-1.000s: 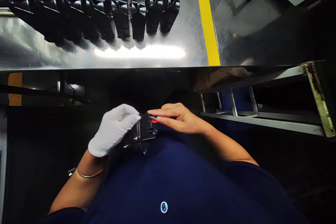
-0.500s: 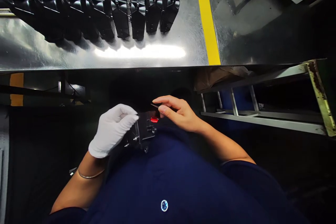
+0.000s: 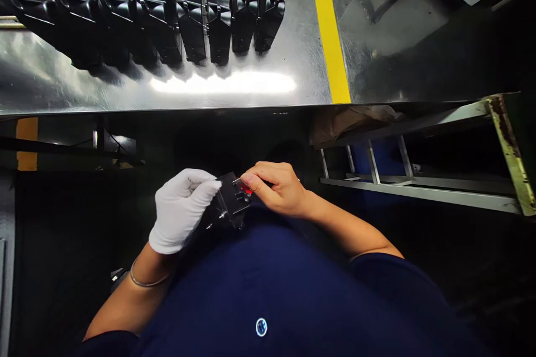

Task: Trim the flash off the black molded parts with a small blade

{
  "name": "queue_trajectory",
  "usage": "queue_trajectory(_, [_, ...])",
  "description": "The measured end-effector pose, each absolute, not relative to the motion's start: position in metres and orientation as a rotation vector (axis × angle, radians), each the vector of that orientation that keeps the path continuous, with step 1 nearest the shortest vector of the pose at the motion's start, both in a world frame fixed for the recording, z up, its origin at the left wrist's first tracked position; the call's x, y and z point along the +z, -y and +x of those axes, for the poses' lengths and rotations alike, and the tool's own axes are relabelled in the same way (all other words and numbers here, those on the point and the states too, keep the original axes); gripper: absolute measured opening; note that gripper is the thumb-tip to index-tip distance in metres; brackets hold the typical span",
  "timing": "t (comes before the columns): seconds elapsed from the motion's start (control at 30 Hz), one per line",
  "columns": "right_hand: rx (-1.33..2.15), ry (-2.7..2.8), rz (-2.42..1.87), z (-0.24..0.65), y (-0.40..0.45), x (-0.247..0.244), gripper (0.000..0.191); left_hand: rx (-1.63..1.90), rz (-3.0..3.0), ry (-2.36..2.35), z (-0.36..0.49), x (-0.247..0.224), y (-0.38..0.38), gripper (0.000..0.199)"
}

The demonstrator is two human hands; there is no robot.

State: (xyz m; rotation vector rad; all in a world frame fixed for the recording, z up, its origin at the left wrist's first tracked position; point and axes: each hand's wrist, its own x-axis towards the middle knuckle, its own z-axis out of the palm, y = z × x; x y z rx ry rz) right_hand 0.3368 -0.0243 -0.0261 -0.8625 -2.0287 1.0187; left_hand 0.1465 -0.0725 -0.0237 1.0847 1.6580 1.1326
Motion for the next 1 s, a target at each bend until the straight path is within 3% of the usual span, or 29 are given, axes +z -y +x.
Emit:
queue_trajectory(0.57, [1.039, 2.128, -0.73, 0.345, 0.021, -0.021, 0.028, 1.065, 0.898, -1.687, 0.154, -0.02, 0.072, 0.027])
queue_trajectory(0.8, [1.44, 2.023, -0.534, 0.351, 0.014, -0.012, 0.036, 1.047, 0.925, -1.631, 0.155, -0.016, 0.071, 0.025])
queue_trajectory(1.0, [1.002, 2.054, -0.676, 0.344, 0.019, -0.02, 0.029, 1.078, 0.887, -1.697, 0.153, -0.02, 0.066, 0.029])
